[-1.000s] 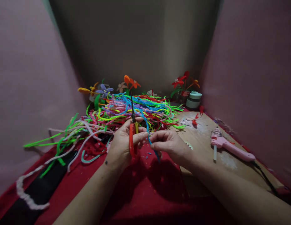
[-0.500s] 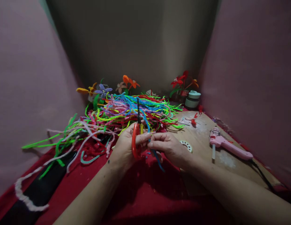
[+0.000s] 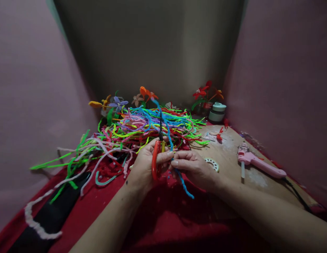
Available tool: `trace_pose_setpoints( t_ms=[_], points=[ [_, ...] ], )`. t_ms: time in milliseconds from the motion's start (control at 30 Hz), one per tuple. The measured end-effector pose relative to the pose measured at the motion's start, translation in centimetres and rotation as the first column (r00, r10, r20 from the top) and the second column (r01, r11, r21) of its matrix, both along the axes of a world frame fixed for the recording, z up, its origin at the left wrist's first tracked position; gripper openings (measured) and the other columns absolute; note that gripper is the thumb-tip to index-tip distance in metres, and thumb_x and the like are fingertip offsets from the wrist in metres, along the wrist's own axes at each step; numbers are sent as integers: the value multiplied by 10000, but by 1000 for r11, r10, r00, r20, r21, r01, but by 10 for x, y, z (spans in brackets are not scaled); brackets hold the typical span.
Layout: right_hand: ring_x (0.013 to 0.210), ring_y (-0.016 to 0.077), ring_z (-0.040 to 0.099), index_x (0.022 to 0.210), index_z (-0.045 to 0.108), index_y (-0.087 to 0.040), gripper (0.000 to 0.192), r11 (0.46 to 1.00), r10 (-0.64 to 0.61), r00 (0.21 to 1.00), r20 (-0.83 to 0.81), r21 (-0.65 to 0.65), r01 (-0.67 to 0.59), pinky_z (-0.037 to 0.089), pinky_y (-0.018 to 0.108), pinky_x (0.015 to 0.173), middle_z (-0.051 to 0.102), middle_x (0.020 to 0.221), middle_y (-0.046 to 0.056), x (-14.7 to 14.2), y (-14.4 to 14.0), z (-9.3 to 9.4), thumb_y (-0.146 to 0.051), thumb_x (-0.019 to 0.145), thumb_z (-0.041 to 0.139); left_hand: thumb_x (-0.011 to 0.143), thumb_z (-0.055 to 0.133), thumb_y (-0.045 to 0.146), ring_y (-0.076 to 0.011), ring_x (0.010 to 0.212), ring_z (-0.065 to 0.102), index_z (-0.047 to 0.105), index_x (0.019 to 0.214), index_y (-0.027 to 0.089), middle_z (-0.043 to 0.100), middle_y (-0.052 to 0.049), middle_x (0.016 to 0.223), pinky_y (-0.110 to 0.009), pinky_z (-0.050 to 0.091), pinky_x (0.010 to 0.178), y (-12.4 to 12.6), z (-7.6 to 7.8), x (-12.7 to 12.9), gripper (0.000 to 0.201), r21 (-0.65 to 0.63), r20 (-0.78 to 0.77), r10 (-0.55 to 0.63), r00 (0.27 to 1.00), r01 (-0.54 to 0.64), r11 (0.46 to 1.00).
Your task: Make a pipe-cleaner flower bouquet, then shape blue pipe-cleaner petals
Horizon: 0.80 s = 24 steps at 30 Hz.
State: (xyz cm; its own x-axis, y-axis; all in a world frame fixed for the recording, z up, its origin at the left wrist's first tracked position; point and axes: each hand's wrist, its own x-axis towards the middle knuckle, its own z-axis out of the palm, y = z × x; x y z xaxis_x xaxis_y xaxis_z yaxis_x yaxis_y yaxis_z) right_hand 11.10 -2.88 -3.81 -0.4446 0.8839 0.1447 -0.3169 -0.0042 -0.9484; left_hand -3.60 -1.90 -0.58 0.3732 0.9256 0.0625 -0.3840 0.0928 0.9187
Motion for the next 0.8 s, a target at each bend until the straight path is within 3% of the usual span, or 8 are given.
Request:
trace_pose_setpoints(
  t_ms=[167,267,467,667,800],
  points=[
    [537,88,516,720,640,-150,130,1000,3,1000,-12,-6,-3,385,220,512,597,642,2,2,1,-4,-253,791,606,676,689,157,-38,428,394,485,728,155,428,70,502,-147,328,418,0,1,-2,210,-20,-36,6,999,-6,1000],
    [555,83,509,703,650,-149,126,1000,-17,999,39,17,17,383,220,525,608,677,6,3,0,-5,-255,770,638,704,669,187,-39,412,369,527,854,163,422,76,483,-147,313,405,0,2,-2,208,-42,-30,-11,999,10,999],
    [516,77,454,711,677,-135,119,997,-56,982,181,68,45,355,227,524,552,573,-14,4,0,-7,-246,749,661,647,704,125,-33,443,434,513,1026,169,506,60,615,-144,343,420,-2,2,0,426,-67,30,22,999,-20,998],
    [451,67,426,684,656,-131,187,997,-72,993,90,13,71,331,221,476,524,523,-27,2,1,-8,-301,761,641,625,727,117,-37,490,492,509,1030,177,522,60,657,-143,397,474,2,-5,3,464,-87,19,11,1000,-9,996],
    [427,55,408,621,617,-136,199,995,-93,994,59,-37,95,297,214,456,504,492,-42,0,2,-3,-294,727,676,625,737,152,-36,478,491,518,1056,184,556,53,661,-137,380,460,2,-3,2,485,-58,-21,69,997,-70,996]
  ],
)
